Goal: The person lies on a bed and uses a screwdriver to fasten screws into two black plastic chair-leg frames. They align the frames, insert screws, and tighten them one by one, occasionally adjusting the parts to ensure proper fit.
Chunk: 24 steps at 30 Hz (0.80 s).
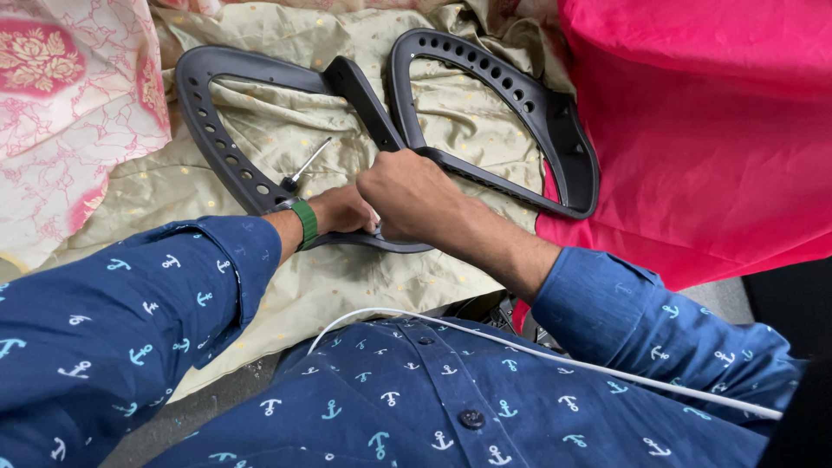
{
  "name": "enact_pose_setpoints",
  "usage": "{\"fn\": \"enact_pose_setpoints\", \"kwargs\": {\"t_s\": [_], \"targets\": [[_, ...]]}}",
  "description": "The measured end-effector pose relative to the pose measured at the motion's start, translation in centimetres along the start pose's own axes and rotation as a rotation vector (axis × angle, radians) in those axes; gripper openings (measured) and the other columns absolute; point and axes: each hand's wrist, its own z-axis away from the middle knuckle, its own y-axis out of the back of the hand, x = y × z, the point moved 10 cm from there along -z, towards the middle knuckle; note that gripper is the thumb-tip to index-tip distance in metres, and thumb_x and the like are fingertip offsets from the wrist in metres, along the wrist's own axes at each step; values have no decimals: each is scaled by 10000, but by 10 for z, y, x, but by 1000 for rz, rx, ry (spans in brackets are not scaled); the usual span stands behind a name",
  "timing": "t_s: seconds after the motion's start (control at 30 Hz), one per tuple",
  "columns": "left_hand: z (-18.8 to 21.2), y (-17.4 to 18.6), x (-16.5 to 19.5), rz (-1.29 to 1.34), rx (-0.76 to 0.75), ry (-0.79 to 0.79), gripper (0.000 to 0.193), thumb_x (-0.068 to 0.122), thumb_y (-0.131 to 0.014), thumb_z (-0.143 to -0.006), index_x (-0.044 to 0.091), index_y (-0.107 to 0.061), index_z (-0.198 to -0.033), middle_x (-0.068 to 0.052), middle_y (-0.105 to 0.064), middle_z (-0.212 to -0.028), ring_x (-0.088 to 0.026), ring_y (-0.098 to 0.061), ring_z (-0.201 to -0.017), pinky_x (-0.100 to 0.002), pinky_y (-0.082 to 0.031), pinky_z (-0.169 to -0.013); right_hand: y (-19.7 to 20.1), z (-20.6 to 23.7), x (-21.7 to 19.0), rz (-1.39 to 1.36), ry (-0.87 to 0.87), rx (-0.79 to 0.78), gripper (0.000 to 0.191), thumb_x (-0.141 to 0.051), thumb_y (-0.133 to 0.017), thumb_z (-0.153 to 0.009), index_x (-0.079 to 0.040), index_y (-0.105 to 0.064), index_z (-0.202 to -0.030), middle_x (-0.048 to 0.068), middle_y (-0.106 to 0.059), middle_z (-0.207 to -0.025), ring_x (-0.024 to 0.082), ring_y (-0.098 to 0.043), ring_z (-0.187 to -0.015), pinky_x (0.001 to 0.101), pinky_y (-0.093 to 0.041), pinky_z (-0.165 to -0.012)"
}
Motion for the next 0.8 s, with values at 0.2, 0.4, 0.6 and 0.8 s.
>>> {"fn": "enact_pose_setpoints", "kwargs": {"t_s": [0.2,0.4,0.6,0.8], "targets": [[13,14,-29,-134,45,313,157,255,-757,-817,235,-834,-953,-20,-776,-1083,-220,-695,-1068,-355,-500,-929,-2,-12,11,-54,-95,-56,202,-78,-813,-574,32,-743,-728,263,-684,-720,449,-708,-731,493,-597,-658],[14,17,-20,-161,55,280,164,248,-741,-814,226,-848,-937,-9,-795,-1049,-222,-717,-1032,-371,-522,-936,0,-13,23,-92,-147,-44,164,-67,-790,-567,9,-743,-705,247,-681,-698,450,-703,-714,506,-595,-656],[9,15,-16,-104,25,173,167,189,-710,-834,159,-850,-922,-28,-811,-1008,-221,-737,-1004,-347,-535,-922,-8,-11,24,-39,-111,-57,116,-36,-745,-615,38,-710,-697,259,-678,-703,456,-703,-723,508,-590,-657],[16,21,-10,-117,9,65,214,225,-789,-813,187,-829,-1020,-48,-786,-1026,-216,-720,-1007,-332,-527,-914,0,3,9,-206,203,-46,200,8,-712,-575,19,-680,-772,225,-649,-814,454,-663,-787,509,-532,-666]]}}
